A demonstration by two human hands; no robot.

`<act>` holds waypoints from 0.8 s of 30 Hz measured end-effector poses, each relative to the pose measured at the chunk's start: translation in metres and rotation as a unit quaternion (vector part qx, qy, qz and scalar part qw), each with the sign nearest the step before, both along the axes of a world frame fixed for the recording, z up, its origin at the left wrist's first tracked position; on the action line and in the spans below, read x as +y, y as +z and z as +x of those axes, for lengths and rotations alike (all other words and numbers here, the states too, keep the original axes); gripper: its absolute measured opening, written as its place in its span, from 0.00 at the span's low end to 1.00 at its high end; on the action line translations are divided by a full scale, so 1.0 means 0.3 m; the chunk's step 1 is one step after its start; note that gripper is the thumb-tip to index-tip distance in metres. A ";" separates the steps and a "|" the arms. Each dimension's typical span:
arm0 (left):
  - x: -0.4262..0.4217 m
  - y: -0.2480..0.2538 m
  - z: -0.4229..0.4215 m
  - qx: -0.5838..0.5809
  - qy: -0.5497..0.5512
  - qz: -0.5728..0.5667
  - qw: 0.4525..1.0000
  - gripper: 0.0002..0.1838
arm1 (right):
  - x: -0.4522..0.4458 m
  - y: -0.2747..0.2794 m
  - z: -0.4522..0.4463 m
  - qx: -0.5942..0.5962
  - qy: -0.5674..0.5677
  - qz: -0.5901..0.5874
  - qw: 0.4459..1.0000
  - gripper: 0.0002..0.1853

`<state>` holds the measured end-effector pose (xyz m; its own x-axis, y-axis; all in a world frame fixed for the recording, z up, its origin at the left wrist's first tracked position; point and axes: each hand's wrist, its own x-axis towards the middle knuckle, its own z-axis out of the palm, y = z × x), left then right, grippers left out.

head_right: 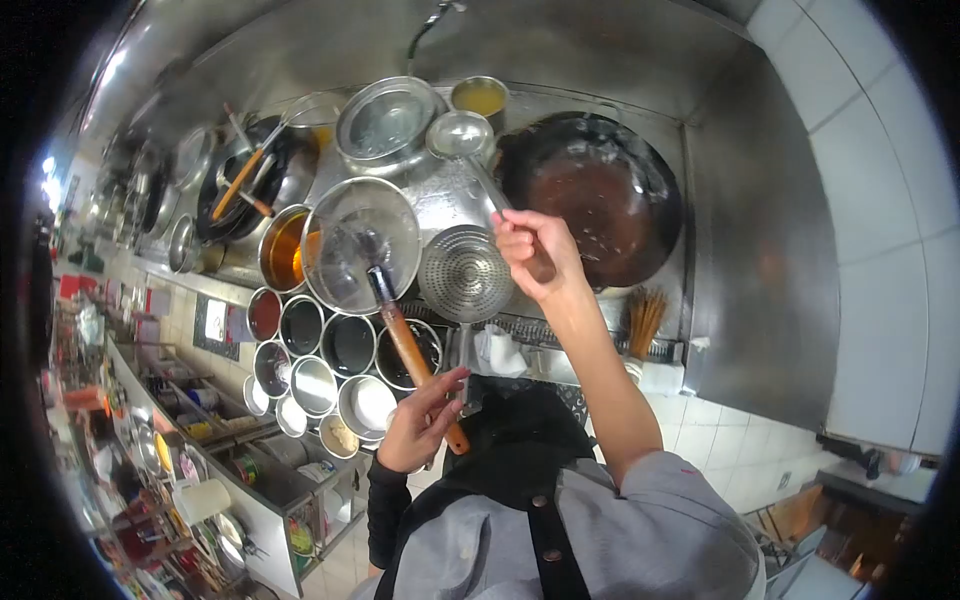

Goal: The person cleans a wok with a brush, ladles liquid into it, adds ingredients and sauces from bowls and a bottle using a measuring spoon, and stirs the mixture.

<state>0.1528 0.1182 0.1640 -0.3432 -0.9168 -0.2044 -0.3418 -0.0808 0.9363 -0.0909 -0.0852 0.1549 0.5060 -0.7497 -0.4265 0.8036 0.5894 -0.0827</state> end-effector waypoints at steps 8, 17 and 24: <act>-0.036 0.048 -0.158 0.019 -0.074 -0.015 0.997 0.23 | 0.322 0.036 -0.285 0.173 -0.080 -0.004 0.982 0.07; -0.024 0.038 -0.190 -0.003 -0.095 -0.022 0.995 0.22 | 0.428 -0.063 -0.441 0.648 0.009 -0.076 0.758 0.06; 0.009 0.058 -0.089 -0.002 -0.020 0.033 0.999 0.22 | 0.352 -0.054 -0.304 0.886 0.074 -0.299 0.346 0.24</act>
<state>0.1262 0.1208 0.1816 -0.3787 -0.8868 -0.2649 -0.3494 -0.1281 0.9282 -0.1820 0.0203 0.1387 -0.1011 -0.9939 0.0450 -0.8574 0.0641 -0.5107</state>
